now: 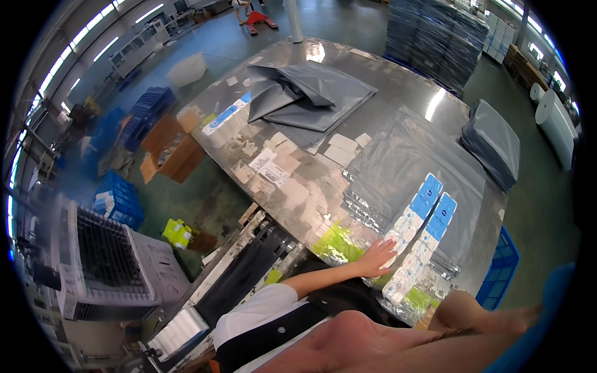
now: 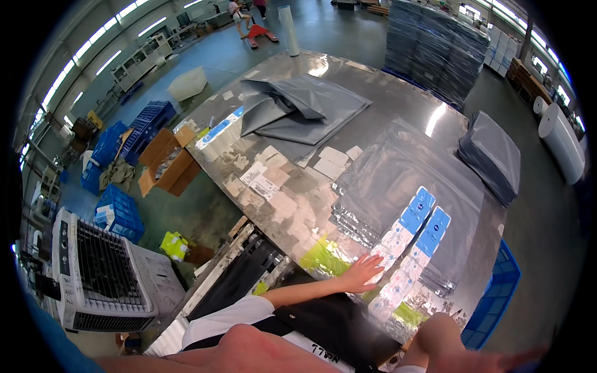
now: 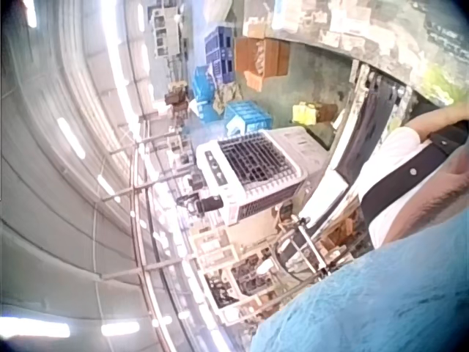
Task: The person packs multiple packages of toilet paper rolls into a large grey plastic bag on a metal table. They arrange the rolls in rows, place the bag over them, and fold the bag closed. The process is repeated with a second batch of rolls.
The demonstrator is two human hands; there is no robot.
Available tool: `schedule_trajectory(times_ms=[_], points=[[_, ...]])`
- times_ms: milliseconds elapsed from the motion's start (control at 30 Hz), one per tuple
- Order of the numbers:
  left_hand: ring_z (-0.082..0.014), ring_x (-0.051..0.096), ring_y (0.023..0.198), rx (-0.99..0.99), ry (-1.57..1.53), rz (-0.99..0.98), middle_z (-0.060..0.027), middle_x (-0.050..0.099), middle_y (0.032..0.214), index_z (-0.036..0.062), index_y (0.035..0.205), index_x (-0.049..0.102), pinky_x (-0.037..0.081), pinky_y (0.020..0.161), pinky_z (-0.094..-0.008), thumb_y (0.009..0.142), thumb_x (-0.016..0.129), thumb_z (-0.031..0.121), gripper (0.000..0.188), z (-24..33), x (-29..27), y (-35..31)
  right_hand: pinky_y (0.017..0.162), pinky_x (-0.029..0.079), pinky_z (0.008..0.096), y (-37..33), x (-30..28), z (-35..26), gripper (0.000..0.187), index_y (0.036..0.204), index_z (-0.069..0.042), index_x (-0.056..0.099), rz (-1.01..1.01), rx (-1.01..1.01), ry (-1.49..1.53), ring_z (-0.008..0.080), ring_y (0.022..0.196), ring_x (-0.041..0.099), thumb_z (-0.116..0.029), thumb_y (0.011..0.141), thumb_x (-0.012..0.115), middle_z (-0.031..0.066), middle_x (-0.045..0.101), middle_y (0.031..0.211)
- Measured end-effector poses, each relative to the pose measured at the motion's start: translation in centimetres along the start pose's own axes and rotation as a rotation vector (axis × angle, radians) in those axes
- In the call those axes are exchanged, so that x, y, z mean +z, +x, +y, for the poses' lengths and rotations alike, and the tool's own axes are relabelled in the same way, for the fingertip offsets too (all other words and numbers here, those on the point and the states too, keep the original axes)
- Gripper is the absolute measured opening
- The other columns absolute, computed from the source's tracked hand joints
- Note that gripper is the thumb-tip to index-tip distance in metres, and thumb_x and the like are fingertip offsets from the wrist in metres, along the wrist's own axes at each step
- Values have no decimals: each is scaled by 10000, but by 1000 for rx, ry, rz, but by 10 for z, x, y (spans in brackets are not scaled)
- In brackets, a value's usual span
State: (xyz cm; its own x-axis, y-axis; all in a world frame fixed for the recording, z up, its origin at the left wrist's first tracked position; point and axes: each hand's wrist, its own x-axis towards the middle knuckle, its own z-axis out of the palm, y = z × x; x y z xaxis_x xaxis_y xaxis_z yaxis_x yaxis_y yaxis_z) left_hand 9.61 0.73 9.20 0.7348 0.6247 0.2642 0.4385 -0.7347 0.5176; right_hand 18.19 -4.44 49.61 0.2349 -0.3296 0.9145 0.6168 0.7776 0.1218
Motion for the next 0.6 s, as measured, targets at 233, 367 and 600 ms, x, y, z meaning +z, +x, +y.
schedule_trajectory(times_ms=[233,367,600], points=[[-295,210,1331,31,15,-55,-181,291,1394,43,1270,415,157,1063,-488,779,576,366,609,8,6,14,1080,81,481,-244,-120,63,685,1369,-45,284,-1225,662,-664,337,1351,134,-317,799,548,172,152,1461],[-286,217,1328,28,14,-19,-165,294,1398,52,1262,432,154,1065,-483,776,577,364,596,5,3,11,1056,43,538,-361,-217,56,677,1363,-50,292,-1418,1057,-857,347,1345,144,-435,841,484,211,216,1429],[-286,212,1332,27,35,-5,-156,293,1402,47,1254,438,150,1066,-480,773,582,357,591,7,-2,7,1053,100,534,-359,-219,19,601,1306,-35,382,-1445,908,-979,364,1324,192,-386,835,504,220,239,1416]])
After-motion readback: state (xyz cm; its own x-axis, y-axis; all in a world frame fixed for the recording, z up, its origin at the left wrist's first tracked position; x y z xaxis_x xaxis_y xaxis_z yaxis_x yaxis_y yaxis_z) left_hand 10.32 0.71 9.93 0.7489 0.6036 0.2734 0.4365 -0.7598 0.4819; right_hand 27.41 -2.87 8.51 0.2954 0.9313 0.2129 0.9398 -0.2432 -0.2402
